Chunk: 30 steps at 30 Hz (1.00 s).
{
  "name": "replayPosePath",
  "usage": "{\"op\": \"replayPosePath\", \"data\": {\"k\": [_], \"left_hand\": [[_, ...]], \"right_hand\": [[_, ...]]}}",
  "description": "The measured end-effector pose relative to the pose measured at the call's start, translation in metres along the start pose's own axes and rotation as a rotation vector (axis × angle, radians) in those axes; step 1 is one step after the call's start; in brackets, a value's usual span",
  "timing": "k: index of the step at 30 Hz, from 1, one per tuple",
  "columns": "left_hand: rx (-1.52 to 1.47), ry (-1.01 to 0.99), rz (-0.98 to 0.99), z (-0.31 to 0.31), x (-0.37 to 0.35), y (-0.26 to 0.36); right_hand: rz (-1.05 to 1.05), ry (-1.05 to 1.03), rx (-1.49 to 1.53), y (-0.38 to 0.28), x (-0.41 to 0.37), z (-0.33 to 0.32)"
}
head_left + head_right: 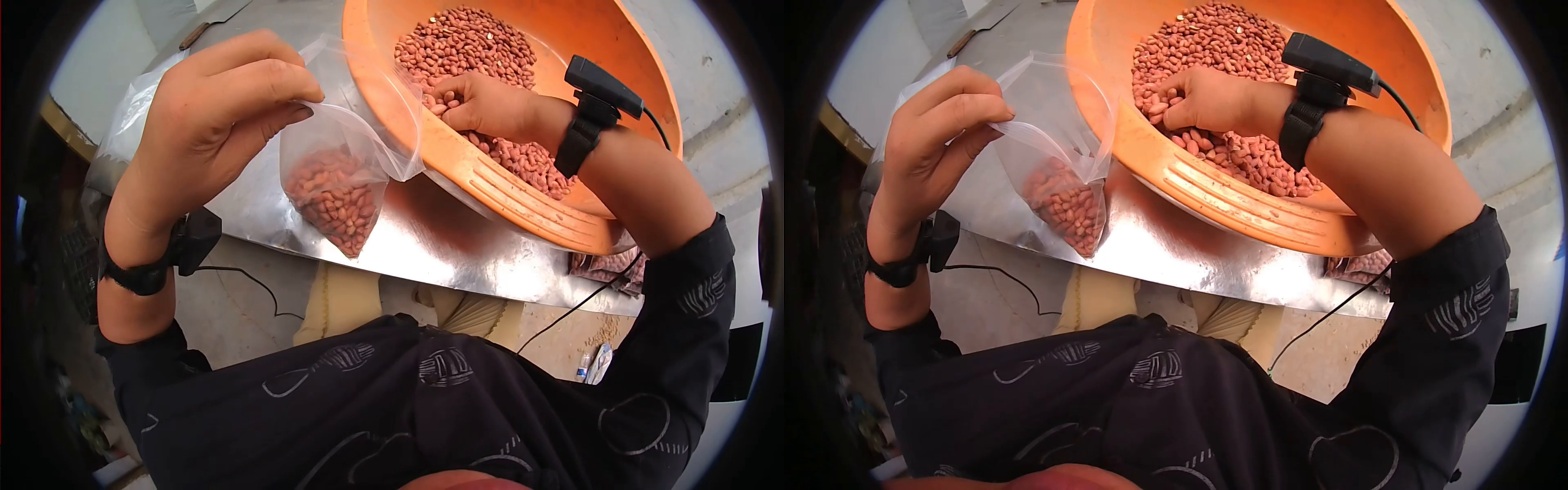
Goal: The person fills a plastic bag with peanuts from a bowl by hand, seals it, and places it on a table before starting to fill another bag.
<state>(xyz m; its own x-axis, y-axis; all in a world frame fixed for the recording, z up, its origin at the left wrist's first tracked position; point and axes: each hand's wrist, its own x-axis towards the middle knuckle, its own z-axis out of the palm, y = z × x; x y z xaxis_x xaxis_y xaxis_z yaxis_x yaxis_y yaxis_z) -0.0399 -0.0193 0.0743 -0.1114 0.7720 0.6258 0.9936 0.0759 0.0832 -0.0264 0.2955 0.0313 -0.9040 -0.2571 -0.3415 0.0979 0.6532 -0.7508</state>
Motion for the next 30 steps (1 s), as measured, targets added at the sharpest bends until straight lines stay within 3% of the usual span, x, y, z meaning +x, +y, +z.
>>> {"op": "replayPosePath", "data": {"k": [1,4,8,12,19,30], "left_hand": [[-0.002,0.004,0.013,-0.001,0.0,0.0],[-0.01,0.022,0.042,-0.001,-0.001,0.0],[-0.012,0.038,0.071,0.002,0.0,-0.002],[0.007,0.047,0.075,0.003,0.0,-0.003],[0.023,0.063,0.06,0.002,0.003,0.001],[0.05,0.112,0.049,-0.005,-0.004,-0.001]], "right_hand": [[0.06,-0.032,-0.07,-0.005,-0.002,-0.005],[-0.057,0.065,-0.207,0.002,0.004,-0.019],[-0.03,0.169,-0.144,-0.017,-0.013,-0.036],[-0.162,0.208,-0.106,-0.065,-0.029,-0.03],[-0.269,-0.072,0.015,-0.135,-0.019,0.015],[-0.256,0.033,-0.023,-0.128,0.005,0.052]]}}
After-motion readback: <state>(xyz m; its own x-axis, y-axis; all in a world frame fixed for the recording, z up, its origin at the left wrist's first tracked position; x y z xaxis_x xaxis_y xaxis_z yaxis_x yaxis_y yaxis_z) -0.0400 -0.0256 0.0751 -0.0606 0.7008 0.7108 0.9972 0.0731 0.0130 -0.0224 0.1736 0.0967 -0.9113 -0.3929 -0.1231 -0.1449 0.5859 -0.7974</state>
